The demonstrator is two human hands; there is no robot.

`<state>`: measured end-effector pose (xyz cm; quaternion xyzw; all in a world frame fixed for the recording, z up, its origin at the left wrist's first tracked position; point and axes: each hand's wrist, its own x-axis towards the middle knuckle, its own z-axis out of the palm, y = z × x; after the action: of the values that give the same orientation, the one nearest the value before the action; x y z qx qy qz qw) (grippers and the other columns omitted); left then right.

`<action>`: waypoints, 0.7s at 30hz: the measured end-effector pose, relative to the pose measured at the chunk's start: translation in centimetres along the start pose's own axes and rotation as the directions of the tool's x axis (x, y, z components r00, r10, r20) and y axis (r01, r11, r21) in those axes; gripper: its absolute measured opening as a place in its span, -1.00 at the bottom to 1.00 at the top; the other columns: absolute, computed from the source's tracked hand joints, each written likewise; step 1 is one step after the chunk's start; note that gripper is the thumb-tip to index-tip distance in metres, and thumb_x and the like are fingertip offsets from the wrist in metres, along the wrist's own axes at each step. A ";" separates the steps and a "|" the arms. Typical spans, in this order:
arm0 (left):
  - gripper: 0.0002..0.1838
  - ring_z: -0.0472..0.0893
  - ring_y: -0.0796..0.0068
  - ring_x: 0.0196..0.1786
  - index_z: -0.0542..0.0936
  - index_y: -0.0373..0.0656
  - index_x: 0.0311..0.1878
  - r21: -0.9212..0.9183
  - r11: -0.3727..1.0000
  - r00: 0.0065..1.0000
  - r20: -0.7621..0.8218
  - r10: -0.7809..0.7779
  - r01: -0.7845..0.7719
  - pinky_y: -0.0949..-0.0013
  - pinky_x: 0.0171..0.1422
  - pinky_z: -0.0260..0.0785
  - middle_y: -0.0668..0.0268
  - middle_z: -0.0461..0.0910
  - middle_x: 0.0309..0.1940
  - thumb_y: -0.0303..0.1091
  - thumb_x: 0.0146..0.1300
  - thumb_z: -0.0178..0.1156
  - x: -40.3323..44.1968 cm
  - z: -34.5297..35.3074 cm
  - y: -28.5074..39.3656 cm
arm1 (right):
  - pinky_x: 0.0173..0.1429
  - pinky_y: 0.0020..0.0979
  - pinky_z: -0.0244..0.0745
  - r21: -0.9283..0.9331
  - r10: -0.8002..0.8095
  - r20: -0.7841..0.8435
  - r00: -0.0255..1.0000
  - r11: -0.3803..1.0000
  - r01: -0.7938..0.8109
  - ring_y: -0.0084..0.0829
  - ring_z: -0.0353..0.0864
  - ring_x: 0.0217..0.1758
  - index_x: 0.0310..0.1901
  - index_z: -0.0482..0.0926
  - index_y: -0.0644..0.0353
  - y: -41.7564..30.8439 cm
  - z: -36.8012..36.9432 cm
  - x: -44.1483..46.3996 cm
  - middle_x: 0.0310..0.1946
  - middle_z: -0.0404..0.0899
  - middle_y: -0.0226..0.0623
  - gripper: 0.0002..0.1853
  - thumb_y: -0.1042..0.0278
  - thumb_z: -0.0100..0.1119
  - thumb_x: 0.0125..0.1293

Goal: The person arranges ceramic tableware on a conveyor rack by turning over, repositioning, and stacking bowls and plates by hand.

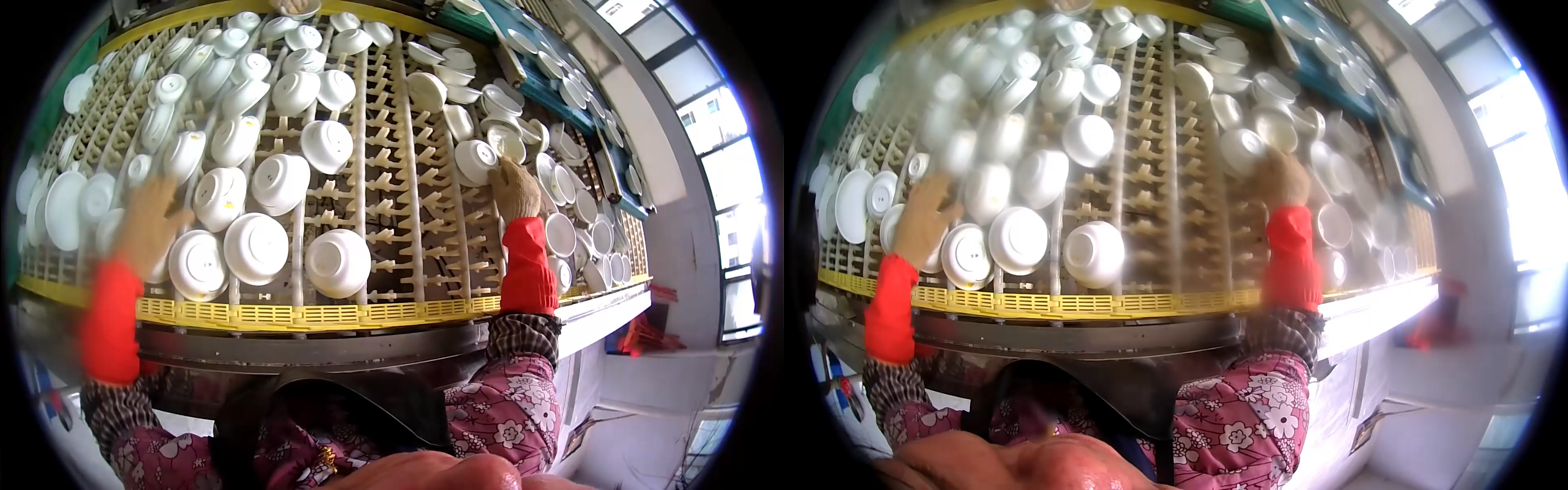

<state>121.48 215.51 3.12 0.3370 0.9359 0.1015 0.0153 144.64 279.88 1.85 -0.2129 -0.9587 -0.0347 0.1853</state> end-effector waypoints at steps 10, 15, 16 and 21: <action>-0.26 0.47 -0.34 0.63 0.55 -0.43 0.56 -0.114 0.977 0.983 -0.047 0.177 -0.182 -0.13 0.83 0.19 -0.24 0.56 0.55 -0.21 0.42 0.46 -1.4 -1.4 6.1 | 0.30 0.06 0.72 -0.284 0.423 0.211 0.881 0.889 -0.358 0.10 0.86 0.17 0.05 0.88 0.10 4.1 -6.7 -3.2 0.07 0.88 0.05 -0.48 -0.22 0.41 0.42; -0.27 0.51 -0.33 0.52 0.62 -0.43 0.40 -0.130 0.942 0.946 -0.144 0.291 -0.310 -0.15 0.69 0.31 -0.21 0.62 0.39 0.06 0.46 0.35 -1.1 -1.1 8.9 | 0.24 0.13 0.70 -0.221 0.294 0.144 0.945 0.940 -0.259 0.24 0.85 0.07 -0.10 0.87 0.25 7.9 -0.3 -3.1 -0.06 0.85 0.20 -0.38 -0.31 0.35 0.45; -0.26 0.51 -0.33 0.52 0.63 -0.43 0.39 -0.096 0.931 0.926 -0.184 0.331 -0.352 -0.16 0.69 0.30 -0.21 0.63 0.39 0.10 0.47 0.32 -1.2 -1.3 9.2 | 0.17 0.09 0.71 -0.133 0.262 0.064 0.963 0.959 -0.252 0.22 0.85 -0.04 -0.17 0.83 0.30 7.1 -0.4 -3.3 -0.15 0.84 0.20 -0.36 -0.31 0.36 0.46; -0.23 0.58 -0.16 0.37 0.66 -0.40 0.27 -0.045 0.886 0.865 -0.244 0.438 -0.461 -0.16 0.69 0.28 -0.10 0.65 0.23 0.21 0.38 0.32 -0.1 -1.1 11.3 | 0.00 -0.11 0.69 0.419 0.206 0.100 0.973 0.879 -0.229 0.05 0.79 -0.19 0.00 0.79 0.36 0.2 -2.7 -2.2 -0.22 0.81 0.11 -0.42 -0.17 0.43 0.49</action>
<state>128.55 223.79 6.51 0.5308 0.8206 0.1876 -0.0987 147.50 278.81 3.56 -0.2741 -0.9174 0.2027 0.2051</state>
